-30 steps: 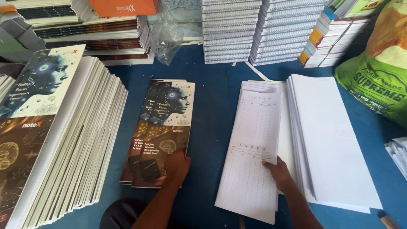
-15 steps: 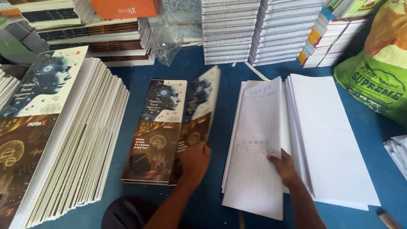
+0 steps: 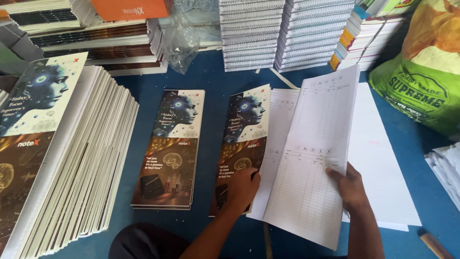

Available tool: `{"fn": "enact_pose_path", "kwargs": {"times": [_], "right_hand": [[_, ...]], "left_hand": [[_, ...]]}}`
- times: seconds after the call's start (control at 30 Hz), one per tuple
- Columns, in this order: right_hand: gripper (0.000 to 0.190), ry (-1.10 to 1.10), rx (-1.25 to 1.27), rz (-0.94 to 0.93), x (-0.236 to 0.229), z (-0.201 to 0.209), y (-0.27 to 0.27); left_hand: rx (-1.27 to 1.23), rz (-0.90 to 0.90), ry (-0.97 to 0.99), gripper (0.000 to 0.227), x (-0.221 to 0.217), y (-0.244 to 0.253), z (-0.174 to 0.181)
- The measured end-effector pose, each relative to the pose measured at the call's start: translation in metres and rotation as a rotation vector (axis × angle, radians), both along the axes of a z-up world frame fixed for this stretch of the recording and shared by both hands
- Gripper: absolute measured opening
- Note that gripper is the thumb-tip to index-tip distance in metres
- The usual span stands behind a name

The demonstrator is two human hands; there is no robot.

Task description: The person inserts a stack of blank pages into a printed notebook cover and places the completed notebook onto a growing stack. The person repeats this process with multiple covers and page stacks.

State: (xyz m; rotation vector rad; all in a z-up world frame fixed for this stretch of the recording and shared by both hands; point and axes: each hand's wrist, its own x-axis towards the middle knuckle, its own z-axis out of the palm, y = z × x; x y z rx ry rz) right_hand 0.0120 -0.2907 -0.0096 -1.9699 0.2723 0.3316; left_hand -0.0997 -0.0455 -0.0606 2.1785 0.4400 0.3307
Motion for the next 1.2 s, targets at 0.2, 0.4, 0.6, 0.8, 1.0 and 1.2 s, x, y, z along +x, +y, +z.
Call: {"fn": "enact_pose_path", "kwargs": {"times": [0.2, 0.4, 0.6, 0.8, 1.0, 1.2], "right_hand": [[0.053, -0.064, 0.049, 0.042, 0.004, -0.001, -0.005], [0.055, -0.043, 0.101, 0.056, 0.014, -0.004, -0.011], [0.058, -0.066, 0.029, 0.101, 0.015, -0.013, 0.002], [0.060, -0.014, 0.050, 0.117, 0.021, -0.013, -0.001], [0.061, -0.053, 0.282, 0.083, 0.027, -0.012, -0.017], [0.055, 0.013, 0.037, 0.047, 0.034, -0.042, -0.006]], "left_hand": [[-0.020, -0.003, 0.043, 0.023, 0.007, -0.003, -0.006], [0.024, -0.024, 0.098, 0.022, 0.007, -0.010, -0.007], [0.173, -0.014, -0.051, 0.023, 0.010, -0.015, -0.014], [0.196, -0.035, -0.090, 0.023, 0.011, -0.007, -0.020], [0.189, -0.050, -0.023, 0.024, 0.010, -0.011, -0.021], [0.167, -0.026, -0.154, 0.021, 0.011, -0.019, -0.012]]}}
